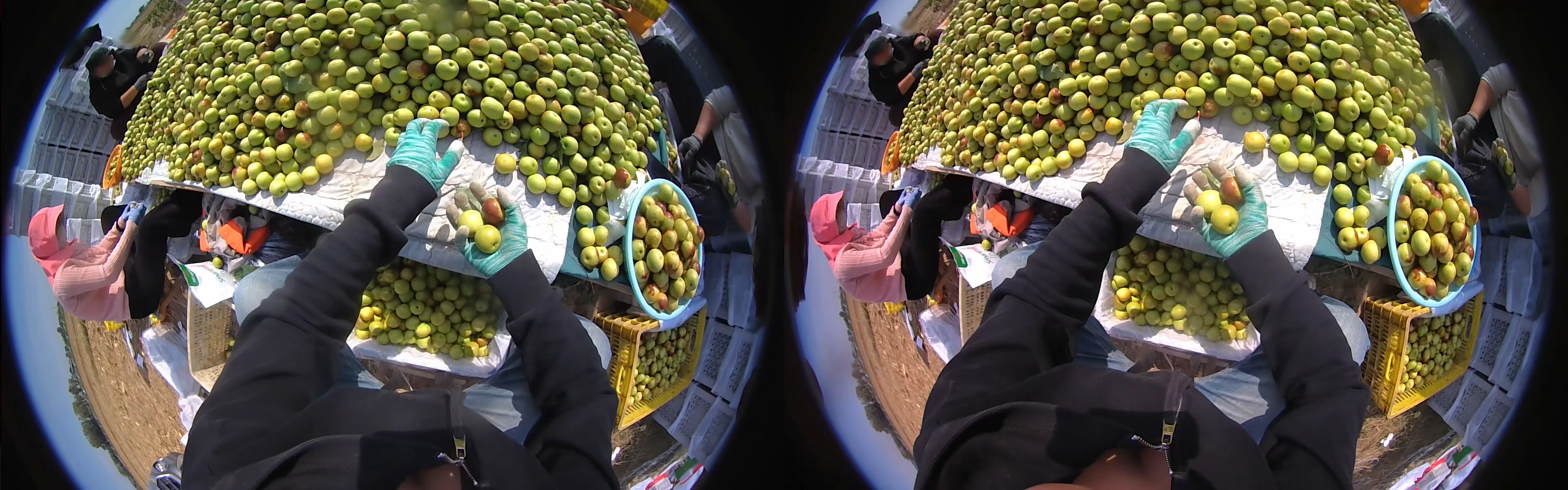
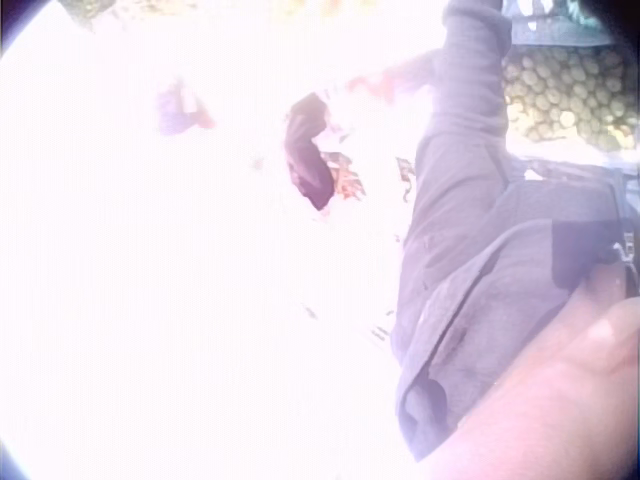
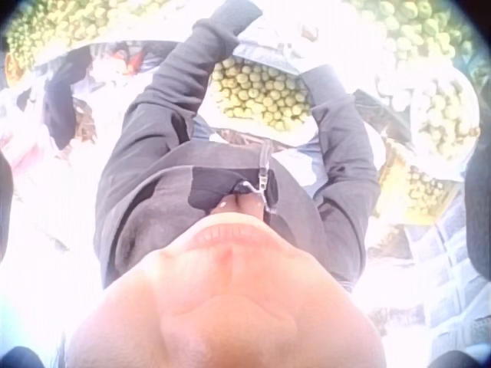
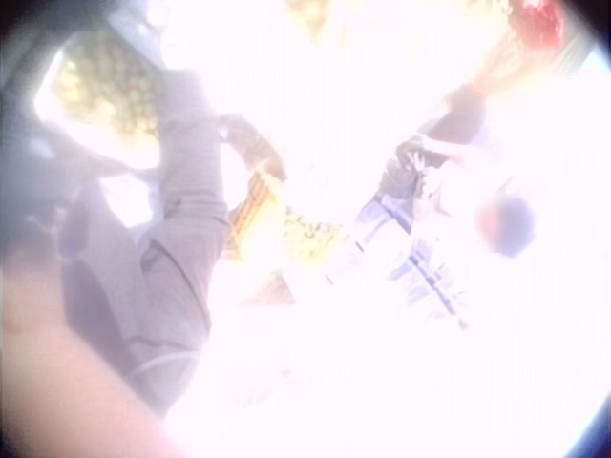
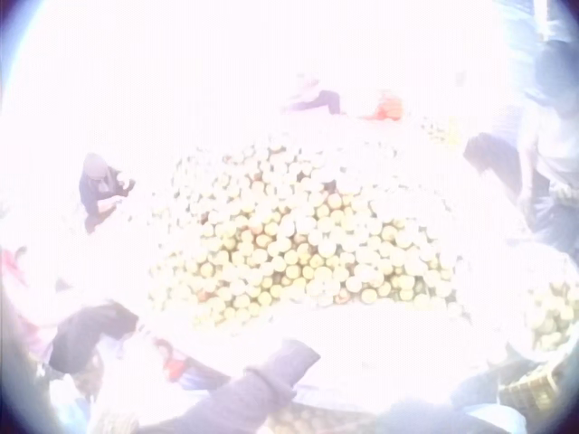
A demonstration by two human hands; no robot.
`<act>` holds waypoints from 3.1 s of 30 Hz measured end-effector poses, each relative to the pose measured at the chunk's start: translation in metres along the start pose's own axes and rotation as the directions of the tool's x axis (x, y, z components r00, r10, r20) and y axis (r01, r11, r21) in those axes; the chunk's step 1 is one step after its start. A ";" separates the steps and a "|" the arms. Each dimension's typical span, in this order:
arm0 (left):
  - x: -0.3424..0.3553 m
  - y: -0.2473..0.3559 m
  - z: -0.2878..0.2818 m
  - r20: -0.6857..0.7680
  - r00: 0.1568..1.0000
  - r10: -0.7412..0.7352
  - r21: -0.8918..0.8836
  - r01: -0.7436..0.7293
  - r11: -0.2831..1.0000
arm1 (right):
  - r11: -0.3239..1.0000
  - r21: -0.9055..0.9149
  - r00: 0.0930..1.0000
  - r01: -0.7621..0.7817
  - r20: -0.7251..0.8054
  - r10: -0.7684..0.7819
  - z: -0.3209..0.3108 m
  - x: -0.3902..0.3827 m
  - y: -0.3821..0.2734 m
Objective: The person sorts green apples from a large pile on a table into a white crate, using both hands to pick and place them. The person occasionally moves apples between a blue bowl and the crate while continuing to sort.
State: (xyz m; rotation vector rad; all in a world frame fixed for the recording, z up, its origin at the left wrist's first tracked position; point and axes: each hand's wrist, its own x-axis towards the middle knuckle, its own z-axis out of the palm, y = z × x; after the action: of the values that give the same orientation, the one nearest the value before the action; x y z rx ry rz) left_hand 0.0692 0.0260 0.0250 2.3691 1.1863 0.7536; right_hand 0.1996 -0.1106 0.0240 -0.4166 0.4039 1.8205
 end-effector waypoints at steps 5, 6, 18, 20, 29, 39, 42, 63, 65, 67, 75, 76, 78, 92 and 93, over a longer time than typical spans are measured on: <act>0.062 -0.026 0.015 0.279 0.935 -0.220 0.339 0.119 0.933 | 1.000 -0.002 0.999 0.030 0.016 -0.030 -0.001 -0.008 -0.008; 0.056 -0.026 0.010 0.261 0.944 -0.203 0.260 0.134 0.956 | 0.999 -0.007 0.999 0.041 -0.023 -0.041 -0.001 -0.010 -0.006; -0.188 -0.152 -0.290 0.060 0.767 -0.639 0.768 0.374 0.521 | 0.972 -0.226 0.998 -0.058 -0.009 0.057 -0.001 -0.011 0.012; -0.147 -0.165 -0.235 0.093 0.890 -0.447 0.234 0.417 0.878 | 0.972 -0.215 0.996 -0.091 -0.019 0.089 -0.004 -0.009 0.019; -0.051 -0.129 -0.045 0.236 0.816 -0.527 0.418 0.405 0.813 | 0.971 -0.193 0.990 -0.140 -0.041 0.135 -0.008 -0.023 0.025; -0.075 0.023 -0.029 -0.049 0.999 -0.006 -0.167 -0.002 0.986 | 0.953 -0.112 0.918 -0.280 0.257 0.300 -0.009 -0.016 0.012; -0.023 -0.045 -0.025 -0.153 0.944 -0.293 -0.018 0.294 0.956 | 0.965 -0.085 0.916 -0.249 0.301 0.263 -0.011 -0.022 0.007; 0.099 0.014 -0.022 0.652 0.728 -0.211 0.427 -0.122 0.896 | 0.954 0.025 0.800 -0.300 0.552 0.237 0.016 -0.044 0.003; 0.098 0.022 -0.019 0.673 0.699 -0.244 0.455 -0.131 0.881 | 0.964 -0.018 0.816 -0.264 0.529 0.233 0.018 -0.046 0.005; 0.091 0.023 -0.018 0.643 0.751 -0.153 0.462 -0.221 0.859 | 0.964 -0.009 0.838 -0.266 0.492 0.235 0.016 -0.048 0.009; -0.105 -0.058 -0.051 0.211 0.937 0.278 -0.518 -0.134 0.845 | 0.955 -0.072 0.889 -0.289 0.351 0.295 -0.030 -0.062 0.033; -0.138 -0.071 -0.052 0.360 0.903 0.236 -0.406 -0.076 0.911 | 0.950 -0.092 0.905 -0.298 0.290 0.312 -0.039 -0.061 0.040; -0.203 -0.088 -0.047 0.574 0.810 0.120 -0.262 0.043 0.964 | 0.947 -0.089 0.938 -0.309 0.134 0.319 -0.061 -0.061 0.061; -0.329 -0.129 0.016 0.848 0.447 -0.283 -0.017 0.559 0.829 | 0.467 -0.710 0.812 -0.527 -0.583 0.030 -0.204 -0.016 0.120; -0.330 -0.122 0.019 0.886 0.273 -0.375 0.067 0.725 0.686 | 0.484 -0.705 0.780 -0.518 -0.622 -0.072 -0.213 -0.014 0.125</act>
State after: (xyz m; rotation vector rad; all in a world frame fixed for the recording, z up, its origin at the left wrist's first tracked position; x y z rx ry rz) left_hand -0.1578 -0.1761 -0.1534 1.3977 1.1239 -0.4534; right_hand 0.1000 -0.2577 -0.1486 -1.7625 -0.1169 2.0418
